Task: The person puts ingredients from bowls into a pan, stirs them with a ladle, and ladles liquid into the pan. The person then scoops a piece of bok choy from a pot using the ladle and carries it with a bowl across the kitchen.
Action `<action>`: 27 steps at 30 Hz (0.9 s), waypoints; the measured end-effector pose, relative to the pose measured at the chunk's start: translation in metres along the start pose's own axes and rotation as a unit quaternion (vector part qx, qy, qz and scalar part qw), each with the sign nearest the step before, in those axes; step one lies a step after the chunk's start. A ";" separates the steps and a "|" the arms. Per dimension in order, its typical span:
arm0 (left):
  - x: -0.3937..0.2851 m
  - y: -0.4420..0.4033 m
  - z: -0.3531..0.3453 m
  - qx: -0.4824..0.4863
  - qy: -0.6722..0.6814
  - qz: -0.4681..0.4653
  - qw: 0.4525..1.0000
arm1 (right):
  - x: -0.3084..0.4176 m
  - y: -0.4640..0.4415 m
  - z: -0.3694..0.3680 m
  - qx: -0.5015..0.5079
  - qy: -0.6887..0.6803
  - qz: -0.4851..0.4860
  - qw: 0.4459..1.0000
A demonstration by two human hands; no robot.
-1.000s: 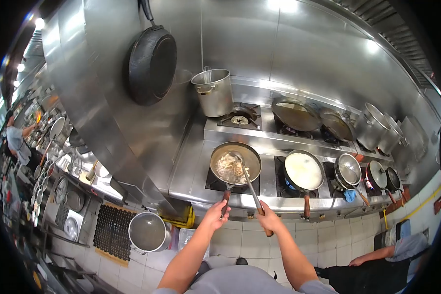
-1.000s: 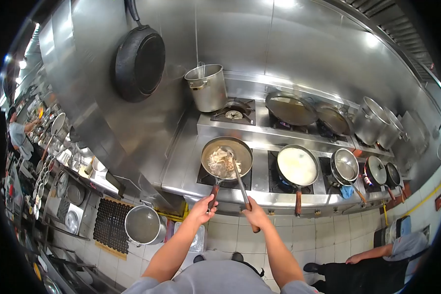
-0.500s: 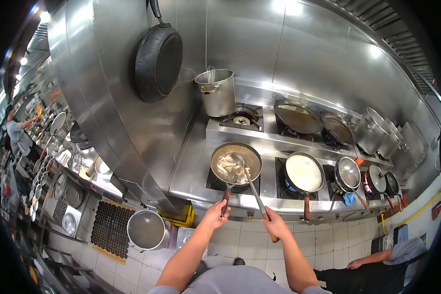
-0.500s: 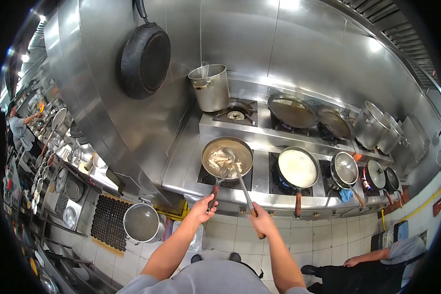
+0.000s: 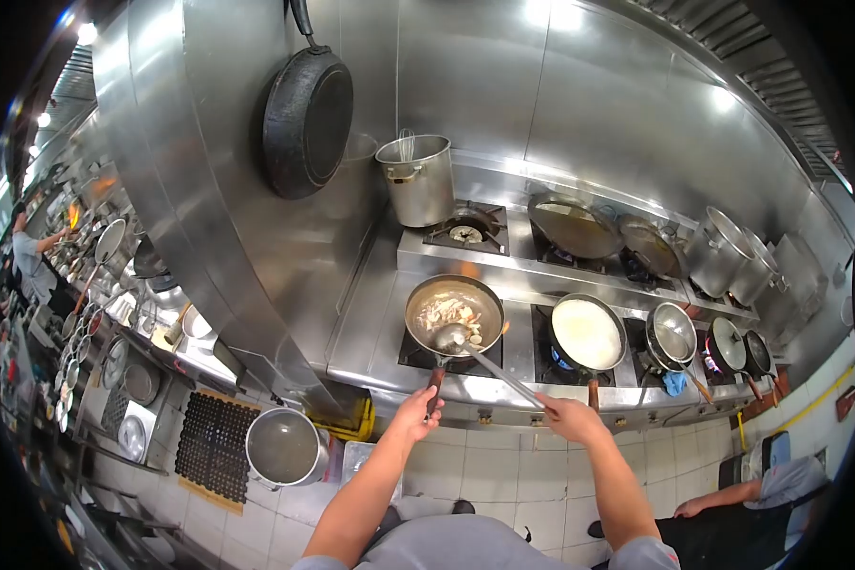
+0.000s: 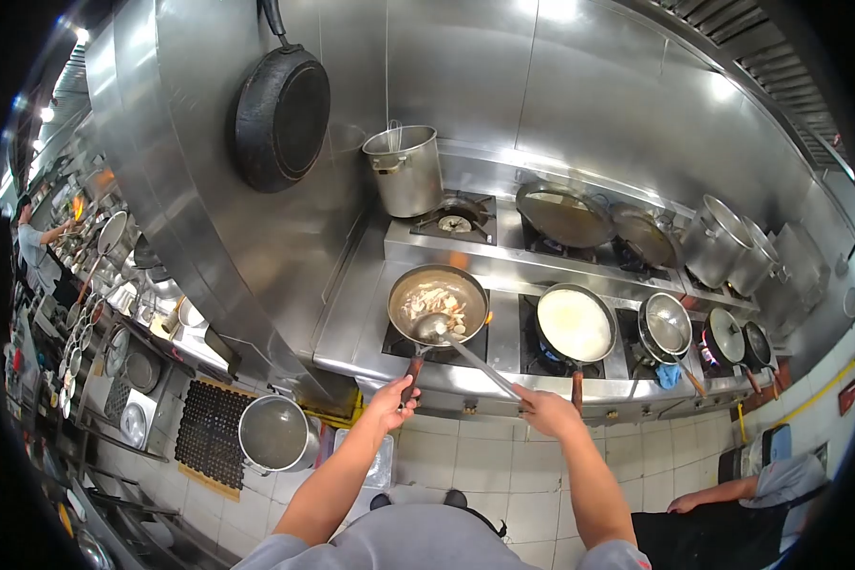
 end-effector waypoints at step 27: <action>0.003 -0.003 0.004 0.028 0.002 0.005 1.000 | 0.020 -0.068 -0.084 -0.079 -0.450 -0.080 0.886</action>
Point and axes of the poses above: each hand's wrist, its own y-axis away from the middle knuckle, its own z-axis out of the back of the hand, x = y × z, the point moved 1 cm from there along -y, towards the middle knuckle, and after that the axes turned 13 degrees about z, right-handed, at the moved point
